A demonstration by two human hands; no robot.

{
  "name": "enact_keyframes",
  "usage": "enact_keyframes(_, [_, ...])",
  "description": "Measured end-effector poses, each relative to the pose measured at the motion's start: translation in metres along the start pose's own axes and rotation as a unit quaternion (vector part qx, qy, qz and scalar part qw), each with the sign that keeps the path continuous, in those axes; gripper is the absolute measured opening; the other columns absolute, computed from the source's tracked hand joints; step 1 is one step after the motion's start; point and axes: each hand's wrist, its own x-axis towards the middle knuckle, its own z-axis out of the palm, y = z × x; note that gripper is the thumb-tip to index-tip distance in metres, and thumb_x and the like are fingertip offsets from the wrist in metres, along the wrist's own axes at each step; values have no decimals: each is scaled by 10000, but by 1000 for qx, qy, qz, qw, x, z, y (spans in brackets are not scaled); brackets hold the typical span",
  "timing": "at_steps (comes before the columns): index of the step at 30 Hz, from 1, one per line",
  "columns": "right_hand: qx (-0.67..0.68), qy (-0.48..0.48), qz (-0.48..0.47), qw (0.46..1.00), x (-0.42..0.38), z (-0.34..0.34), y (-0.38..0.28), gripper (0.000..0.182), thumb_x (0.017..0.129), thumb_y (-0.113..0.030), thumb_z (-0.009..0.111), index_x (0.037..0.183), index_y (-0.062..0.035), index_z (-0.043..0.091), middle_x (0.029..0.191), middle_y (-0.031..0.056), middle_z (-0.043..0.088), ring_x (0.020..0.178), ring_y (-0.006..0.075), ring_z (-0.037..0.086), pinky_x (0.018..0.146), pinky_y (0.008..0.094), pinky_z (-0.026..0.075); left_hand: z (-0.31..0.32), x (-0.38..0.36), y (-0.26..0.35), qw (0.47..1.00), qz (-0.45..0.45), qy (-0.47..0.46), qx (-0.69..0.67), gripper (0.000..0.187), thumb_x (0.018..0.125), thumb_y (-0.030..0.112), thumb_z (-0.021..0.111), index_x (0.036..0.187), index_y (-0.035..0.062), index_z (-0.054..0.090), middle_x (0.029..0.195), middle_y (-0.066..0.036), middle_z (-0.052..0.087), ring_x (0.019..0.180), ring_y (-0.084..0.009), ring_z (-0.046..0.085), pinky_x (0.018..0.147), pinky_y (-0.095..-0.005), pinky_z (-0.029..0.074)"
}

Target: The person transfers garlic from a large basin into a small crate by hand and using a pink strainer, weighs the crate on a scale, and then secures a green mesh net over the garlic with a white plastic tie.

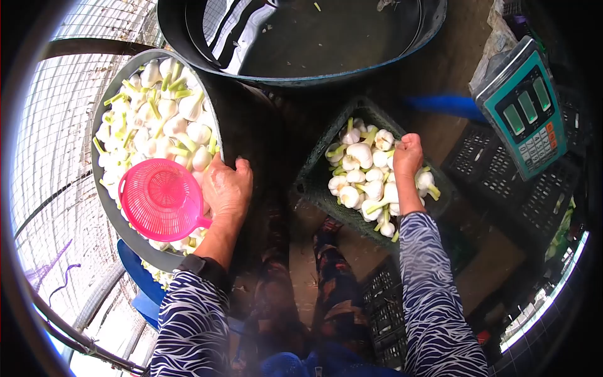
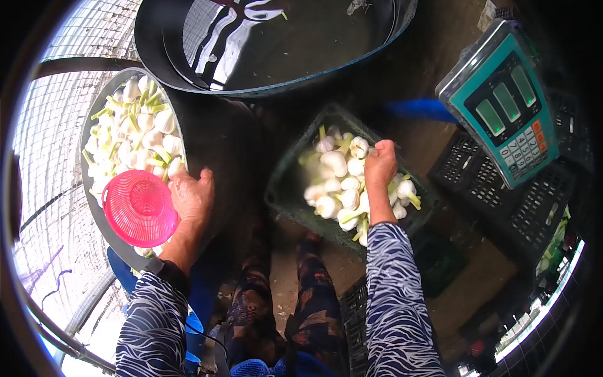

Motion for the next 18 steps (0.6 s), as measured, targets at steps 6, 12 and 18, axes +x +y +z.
enact_keyframes(6, [308, -5, 177, 935, -13, 1, 16, 211, 697, 123, 483, 861, 25, 570, 747, 58, 581, 705, 121, 554, 654, 249, 445, -1, -2, 1, 1000, 10, 10, 2, 340, 734, 235, 592, 948, -30, 592, 796, -257, 615, 794, -411, 592, 737, -455, 470])
enact_keyframes(12, [396, 173, 182, 884, 6, -39, -34, 168, 780, -37, 515, 908, -1, 617, 751, 49, 563, 650, 151, 511, 639, 247, 414, -1, 0, 0, 1000, 16, 9, 17, 362, 730, 247, 595, 944, -44, 589, 790, -256, 616, 785, -412, 593, 731, -454, 472])
enact_keyframes(18, [-156, 50, -97, 982, 28, -55, -33, 240, 715, -71, 595, 933, -137, 670, 1038, 99, 565, 965, 286, 513, 801, 365, 416, 7, 2, -7, 997, 57, 51, 15, 344, 719, 243, 601, 926, -33, 594, 769, -242, 618, 760, -402, 595, 709, -453, 473])
